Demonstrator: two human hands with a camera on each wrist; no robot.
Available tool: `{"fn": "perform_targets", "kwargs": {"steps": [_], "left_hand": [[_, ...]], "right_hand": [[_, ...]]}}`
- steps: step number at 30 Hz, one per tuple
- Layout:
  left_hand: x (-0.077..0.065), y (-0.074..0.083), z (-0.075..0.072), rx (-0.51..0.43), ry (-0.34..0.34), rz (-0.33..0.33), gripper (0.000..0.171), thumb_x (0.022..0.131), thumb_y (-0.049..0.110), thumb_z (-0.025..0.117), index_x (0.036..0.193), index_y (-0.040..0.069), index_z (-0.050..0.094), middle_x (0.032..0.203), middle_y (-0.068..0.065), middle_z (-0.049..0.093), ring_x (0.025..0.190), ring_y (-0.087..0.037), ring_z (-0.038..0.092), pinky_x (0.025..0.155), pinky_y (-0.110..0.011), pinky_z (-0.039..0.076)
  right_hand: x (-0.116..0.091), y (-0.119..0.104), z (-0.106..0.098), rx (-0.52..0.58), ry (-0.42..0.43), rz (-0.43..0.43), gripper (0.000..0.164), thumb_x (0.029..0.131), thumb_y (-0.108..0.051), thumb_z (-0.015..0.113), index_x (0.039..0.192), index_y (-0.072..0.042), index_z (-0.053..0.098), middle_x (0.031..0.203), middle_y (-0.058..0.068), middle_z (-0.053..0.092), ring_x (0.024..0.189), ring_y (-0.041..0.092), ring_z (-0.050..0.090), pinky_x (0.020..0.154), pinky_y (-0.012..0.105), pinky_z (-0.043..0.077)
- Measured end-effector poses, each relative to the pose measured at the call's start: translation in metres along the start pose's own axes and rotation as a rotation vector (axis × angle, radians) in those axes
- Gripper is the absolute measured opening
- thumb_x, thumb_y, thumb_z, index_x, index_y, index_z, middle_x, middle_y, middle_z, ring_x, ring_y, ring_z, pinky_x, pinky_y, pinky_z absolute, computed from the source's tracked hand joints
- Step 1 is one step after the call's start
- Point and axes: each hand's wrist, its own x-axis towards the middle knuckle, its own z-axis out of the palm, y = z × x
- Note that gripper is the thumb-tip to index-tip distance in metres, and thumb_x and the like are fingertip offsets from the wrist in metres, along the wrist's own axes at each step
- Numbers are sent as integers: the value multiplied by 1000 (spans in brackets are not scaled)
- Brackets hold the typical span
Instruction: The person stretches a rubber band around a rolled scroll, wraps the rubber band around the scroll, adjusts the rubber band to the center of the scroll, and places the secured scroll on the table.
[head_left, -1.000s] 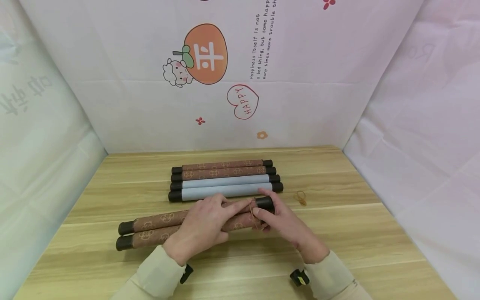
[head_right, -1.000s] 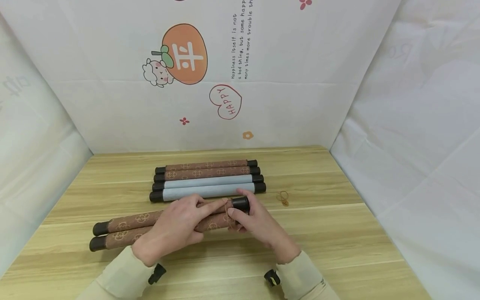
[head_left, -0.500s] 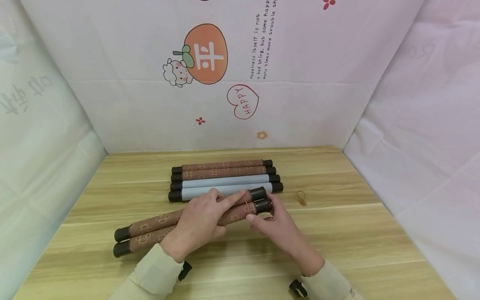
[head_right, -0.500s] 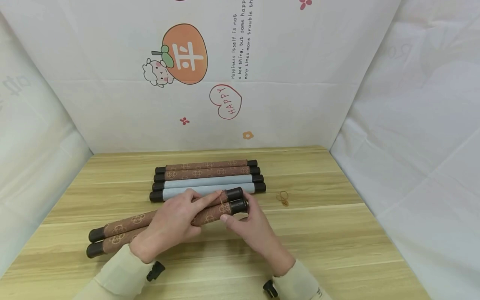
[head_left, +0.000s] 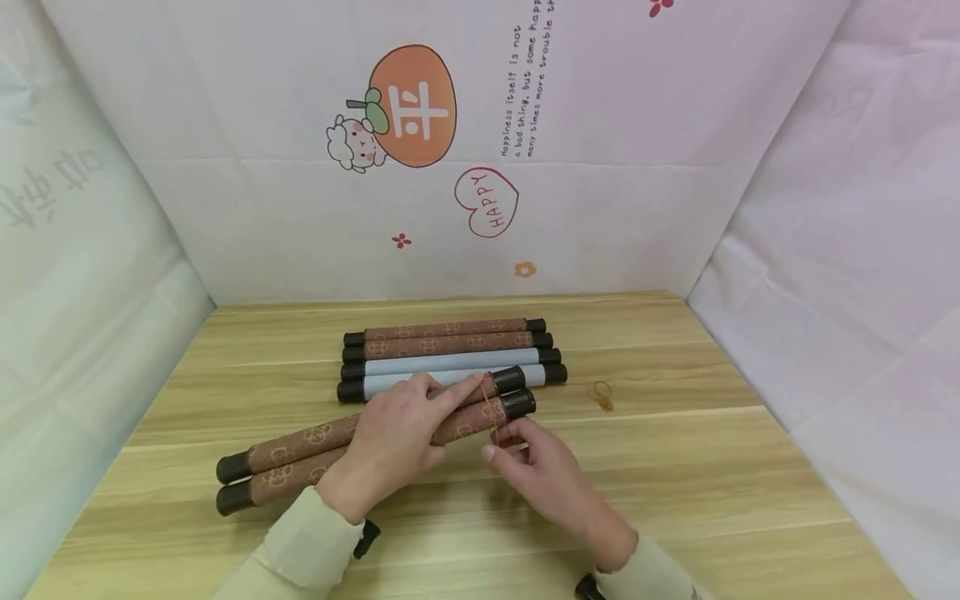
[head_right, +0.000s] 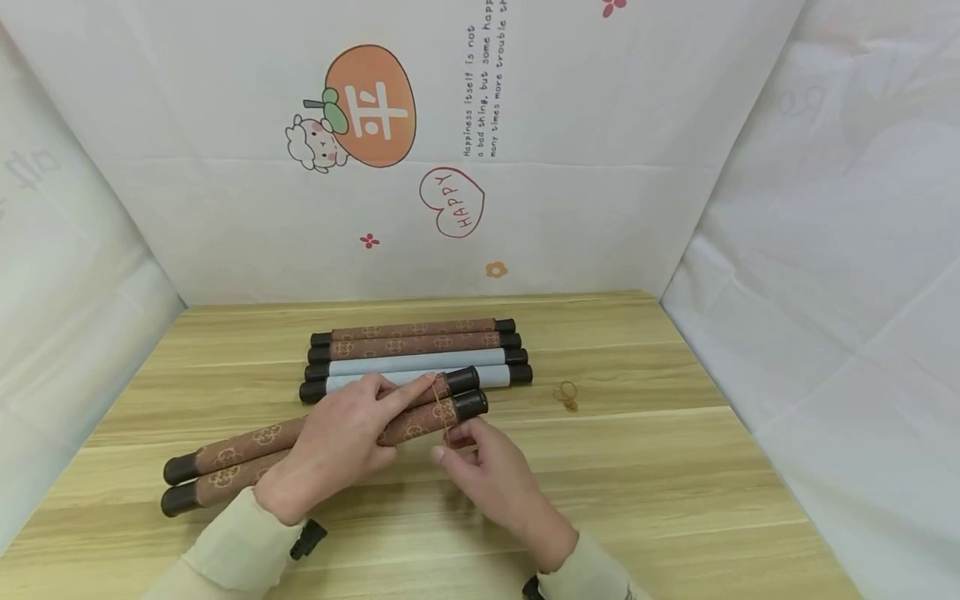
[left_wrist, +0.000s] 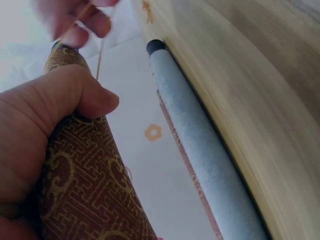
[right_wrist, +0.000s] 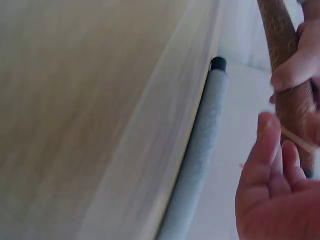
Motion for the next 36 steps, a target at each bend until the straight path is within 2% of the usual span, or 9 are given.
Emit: {"fn": "perform_targets", "kwargs": {"steps": [5, 8, 12, 16, 21, 26, 29, 32, 36], "left_hand": [[-1, -1, 3, 30, 11, 4, 106, 69, 32, 97, 160, 32, 43, 100, -7, 63, 65, -15, 53, 55, -31, 47], [-1, 0, 5, 52, 26, 6, 105, 69, 33, 96, 160, 32, 44, 96, -6, 63, 59, -15, 50, 52, -31, 44], [-1, 3, 8, 82, 52, 15, 103, 69, 35, 97, 158, 32, 47, 93, -7, 63, 57, -17, 50, 50, -32, 44], [-2, 5, 9, 87, 58, 12, 102, 69, 35, 98, 158, 31, 47, 88, -6, 60, 58, -17, 50, 50, -31, 44], [-1, 5, 7, 48, 27, -20, 105, 69, 32, 97, 159, 29, 45, 91, -6, 61, 58, -15, 48, 50, -30, 43], [1, 0, 0, 28, -10, -56, 105, 69, 26, 94, 161, 29, 42, 96, -6, 62, 57, -14, 47, 51, -29, 43], [2, -4, -5, 10, -18, -73, 104, 71, 23, 91, 161, 32, 41, 100, -6, 64, 58, -14, 49, 52, -29, 44], [3, -7, -9, -11, -28, -97, 102, 71, 19, 88, 161, 33, 41, 103, -6, 65, 58, -13, 49, 51, -28, 43], [4, -12, -14, -20, -55, -132, 100, 72, 16, 85, 160, 34, 43, 106, -5, 65, 55, -12, 47, 48, -27, 39]], "right_hand": [[-8, -11, 6, -143, 134, -79, 6, 102, -32, 67, 102, -26, 70, 99, -13, 69, 84, 4, 68, 76, 25, 58], [-10, -19, 7, -190, 204, -123, 4, 103, -29, 66, 100, -29, 69, 88, -18, 65, 79, 2, 63, 73, 23, 55], [-7, -30, 7, -199, 257, -182, 5, 103, -26, 66, 101, -28, 69, 78, -18, 61, 71, 4, 58, 65, 23, 51], [-2, -40, 7, -154, 275, -197, 6, 104, -26, 65, 105, -25, 70, 76, -16, 63, 67, 5, 59, 61, 24, 50], [-5, -45, 8, -124, 287, -166, 7, 103, -23, 65, 99, -23, 70, 76, -15, 64, 66, 6, 59, 60, 24, 50], [-16, -40, 11, -105, 269, -114, 7, 103, -20, 64, 98, -22, 69, 79, -15, 66, 68, 6, 59, 62, 23, 50], [-21, -35, 14, -110, 252, -86, 5, 103, -25, 65, 100, -23, 69, 80, -14, 68, 69, 5, 60, 63, 23, 50], [-24, -30, 15, -131, 238, -71, 4, 102, -26, 66, 104, -24, 69, 79, -14, 67, 66, 4, 58, 60, 22, 48], [-28, -24, 15, -177, 211, -47, 9, 101, -25, 68, 110, -27, 69, 73, -18, 62, 60, 2, 52, 55, 22, 44]]}}
